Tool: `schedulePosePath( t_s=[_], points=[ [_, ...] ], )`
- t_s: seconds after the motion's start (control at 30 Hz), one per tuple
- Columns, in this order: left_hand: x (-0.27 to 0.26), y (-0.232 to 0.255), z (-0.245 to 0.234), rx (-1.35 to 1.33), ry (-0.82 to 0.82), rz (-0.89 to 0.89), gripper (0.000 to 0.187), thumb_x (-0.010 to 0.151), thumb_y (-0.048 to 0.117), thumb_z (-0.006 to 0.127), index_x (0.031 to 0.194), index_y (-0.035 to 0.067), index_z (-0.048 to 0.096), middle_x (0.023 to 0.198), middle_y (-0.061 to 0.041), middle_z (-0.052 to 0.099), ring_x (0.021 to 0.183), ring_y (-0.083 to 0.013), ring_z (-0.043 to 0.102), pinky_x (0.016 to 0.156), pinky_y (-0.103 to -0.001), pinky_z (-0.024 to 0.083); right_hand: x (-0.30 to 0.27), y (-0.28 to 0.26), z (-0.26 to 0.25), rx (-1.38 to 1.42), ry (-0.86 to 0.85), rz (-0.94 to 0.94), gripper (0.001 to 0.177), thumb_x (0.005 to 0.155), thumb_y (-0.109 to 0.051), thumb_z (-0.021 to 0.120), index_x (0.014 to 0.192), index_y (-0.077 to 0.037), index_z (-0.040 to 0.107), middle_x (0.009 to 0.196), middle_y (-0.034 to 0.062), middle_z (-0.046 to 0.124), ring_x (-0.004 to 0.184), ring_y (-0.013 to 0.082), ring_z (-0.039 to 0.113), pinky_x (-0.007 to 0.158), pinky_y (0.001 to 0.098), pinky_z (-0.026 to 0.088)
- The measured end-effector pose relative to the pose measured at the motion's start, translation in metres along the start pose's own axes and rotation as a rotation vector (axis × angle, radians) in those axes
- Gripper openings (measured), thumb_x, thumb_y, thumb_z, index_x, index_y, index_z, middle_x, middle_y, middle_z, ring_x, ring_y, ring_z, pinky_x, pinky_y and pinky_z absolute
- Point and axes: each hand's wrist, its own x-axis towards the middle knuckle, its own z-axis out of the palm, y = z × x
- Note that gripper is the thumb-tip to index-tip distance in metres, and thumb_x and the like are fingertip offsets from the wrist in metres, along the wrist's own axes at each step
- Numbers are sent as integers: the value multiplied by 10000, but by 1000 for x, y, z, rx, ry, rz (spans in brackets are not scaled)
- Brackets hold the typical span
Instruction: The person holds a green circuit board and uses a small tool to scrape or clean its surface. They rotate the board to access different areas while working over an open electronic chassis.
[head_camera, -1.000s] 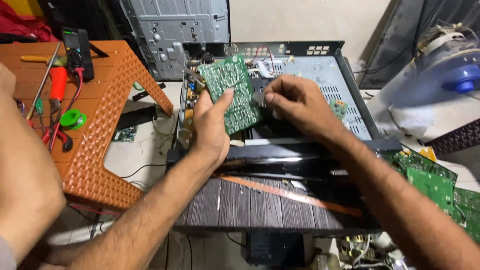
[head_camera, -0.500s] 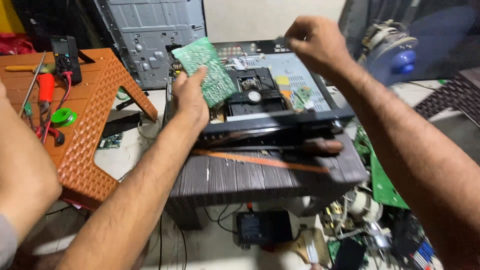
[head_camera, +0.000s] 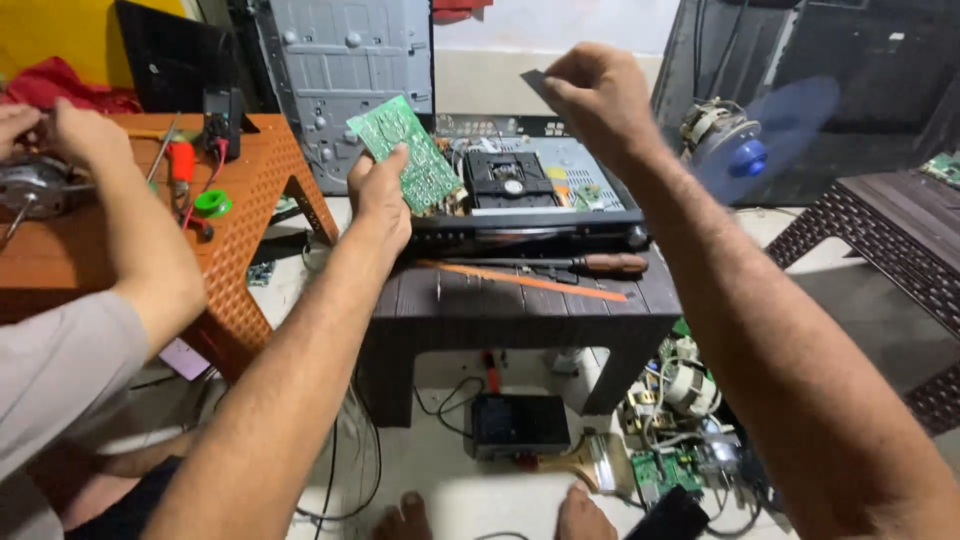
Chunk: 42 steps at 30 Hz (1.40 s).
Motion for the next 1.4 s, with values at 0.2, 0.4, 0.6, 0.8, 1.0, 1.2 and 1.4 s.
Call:
schedulePosePath(
  t_s=[0.2, 0.4, 0.6, 0.8, 1.0, 1.2, 1.4],
  points=[
    [-8, -4, -11, -56, -19, -38, 360, 727, 18, 761, 960, 50, 489, 1328, -163, 615, 1381, -280, 513, 1279, -474, 188, -14, -28, -5, -168, -39, -72, 62, 945, -94, 682, 975, -73, 732, 951, 85, 750, 830, 144, 701, 683, 277, 635],
    [2, 1, -15, -72, -90, 3, 303, 696, 42, 789, 838, 84, 525, 1198, -80, 686, 1266, -215, 573, 1243, -429, 226, -12, -45, -38, -276, -39, -203, 53, 982, -88, 716, 979, -51, 754, 910, 77, 739, 738, 130, 664, 591, 272, 588],
    [-20, 33, -6, 22, -181, -30, 646, 660, 133, 803, 1239, 0, 550, 1643, -145, 418, 1530, -251, 357, 1269, -500, 64, -16, -50, -43, -263, -48, -287, 97, 1009, -115, 729, 983, -23, 746, 895, 103, 739, 695, 140, 676, 573, 279, 590],
    [-5, 43, 8, 154, -279, -17, 1063, 722, 236, 799, 1564, -29, 207, 1699, -189, 186, 1575, -276, 205, 1259, -507, 81, -18, -38, -28, -229, -131, -269, 138, 1022, -177, 735, 979, -47, 726, 929, 99, 754, 783, 153, 706, 679, 292, 614],
    [48, -19, 19, 58, -300, 65, 441, 769, 272, 784, 1129, 79, 618, 1303, -100, 660, 1268, -234, 545, 1146, -465, 290, -15, 16, 14, -108, -136, -222, 115, 949, -195, 741, 873, -112, 722, 773, -14, 689, 690, 90, 544, 618, 291, 429],
    [23, -21, 8, 398, -304, 82, 269, 928, 427, 660, 944, 160, 630, 875, 11, 612, 795, -158, 540, 740, -312, 455, -4, 67, 74, 70, -91, -73, 70, 934, -142, 707, 944, -78, 735, 834, 18, 727, 752, 97, 622, 694, 256, 503],
    [39, -32, 9, 559, -284, 163, 380, 984, 512, 594, 782, 207, 491, 644, 55, 431, 531, -102, 388, 498, -299, 327, 17, 59, 90, 142, -36, -15, 93, 958, -133, 670, 975, -82, 745, 838, 14, 732, 732, 85, 618, 650, 240, 479]
  ],
)
